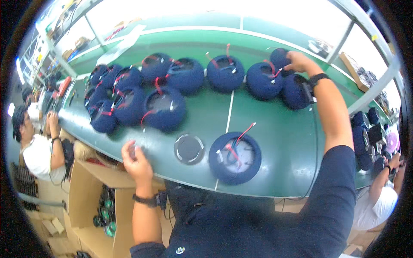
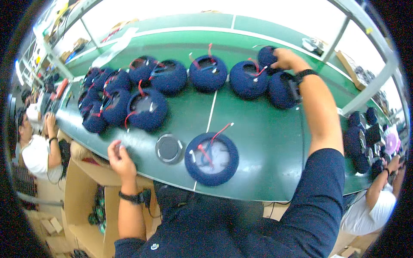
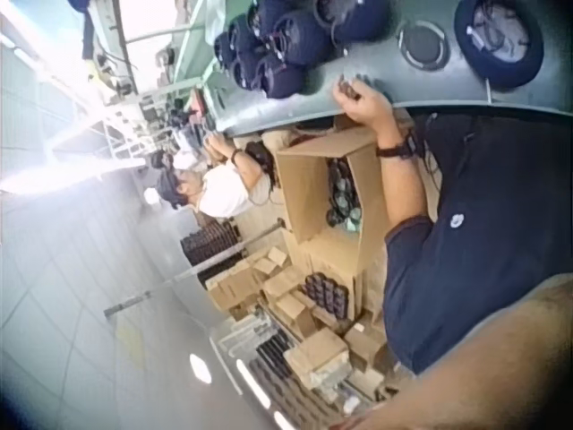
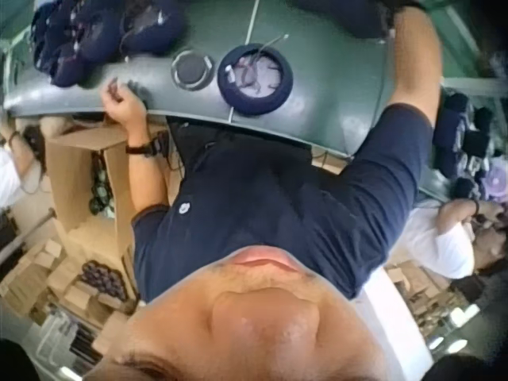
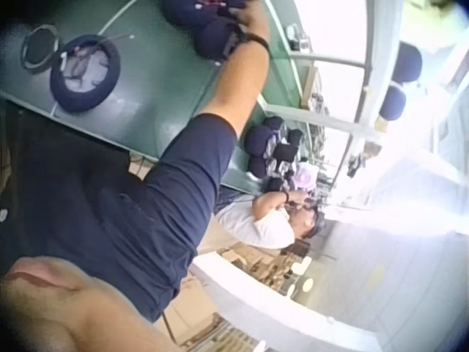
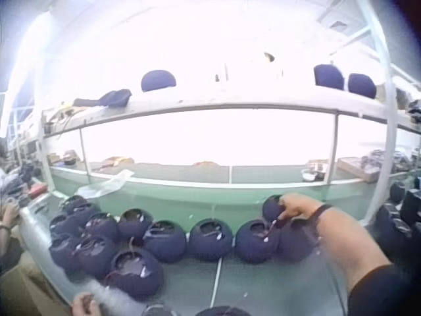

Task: The worker is assembling electronic components, specifically connecting a circuit board to a circular blue fabric-covered housing, likely a smart speaker or similar device.

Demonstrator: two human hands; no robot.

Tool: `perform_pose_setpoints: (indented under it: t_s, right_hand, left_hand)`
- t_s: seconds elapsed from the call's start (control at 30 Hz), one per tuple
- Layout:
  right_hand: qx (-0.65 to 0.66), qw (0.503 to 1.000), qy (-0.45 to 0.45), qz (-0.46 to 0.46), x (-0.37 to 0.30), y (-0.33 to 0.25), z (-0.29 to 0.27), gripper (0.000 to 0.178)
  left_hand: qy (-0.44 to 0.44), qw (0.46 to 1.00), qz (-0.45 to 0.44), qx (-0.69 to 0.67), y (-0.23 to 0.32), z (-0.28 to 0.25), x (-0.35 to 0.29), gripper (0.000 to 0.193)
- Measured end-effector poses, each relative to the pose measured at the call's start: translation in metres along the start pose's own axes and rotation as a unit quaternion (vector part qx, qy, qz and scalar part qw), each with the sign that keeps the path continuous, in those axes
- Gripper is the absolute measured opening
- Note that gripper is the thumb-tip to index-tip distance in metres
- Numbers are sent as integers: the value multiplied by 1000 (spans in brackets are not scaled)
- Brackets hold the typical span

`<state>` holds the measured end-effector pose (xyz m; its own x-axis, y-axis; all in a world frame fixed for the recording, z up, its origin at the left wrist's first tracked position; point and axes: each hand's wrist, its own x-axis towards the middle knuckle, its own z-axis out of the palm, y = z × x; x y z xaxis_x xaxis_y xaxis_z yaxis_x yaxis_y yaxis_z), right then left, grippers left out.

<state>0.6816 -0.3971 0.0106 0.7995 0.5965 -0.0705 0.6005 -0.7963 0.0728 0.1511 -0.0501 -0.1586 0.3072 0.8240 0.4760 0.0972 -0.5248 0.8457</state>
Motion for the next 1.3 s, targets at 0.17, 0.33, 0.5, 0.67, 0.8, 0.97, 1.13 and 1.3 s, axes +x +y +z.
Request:
perform_pose_setpoints:
  t_s: [0.17, 0.33, 0.5, 0.67, 0.8, 0.97, 1.13, 1.3]
  right_hand:
    - [-36, 978, 203, 21, -44, 89, 1, 57]
    - [40, 974, 221, 33, -122, 125, -11, 47]
    - [84, 977, 188, 45, -227, 116, 19, 41]
    - [53, 979, 181, 81, -275, 79, 68, 52]
    - [56, 970, 219, 92, -279, 54, 75, 51]
    - [3, 934, 355, 47, -279, -25, 41, 34]
    - [285, 908, 237, -196, -293, -147, 25, 17]
    - [295, 881, 225, -295, -278, -220, 26, 26]
  left_hand:
    - [-27, 1000, -12, -8, 13, 11, 5, 20]
    - [-102, 986, 54, 119, 9, 7, 5, 21]
    - [-298, 952, 42, 58, 84, 24, -16, 64]
    - [-379, 877, 200, 217, 98, 41, -20, 95]
    - [-385, 883, 196, 183, 95, 36, -23, 101]
    - [-354, 898, 178, 193, 86, 35, -28, 113]
    - [-345, 914, 115, 183, 88, 38, -27, 116]
    - [-305, 946, -106, -28, 91, 38, -27, 75]
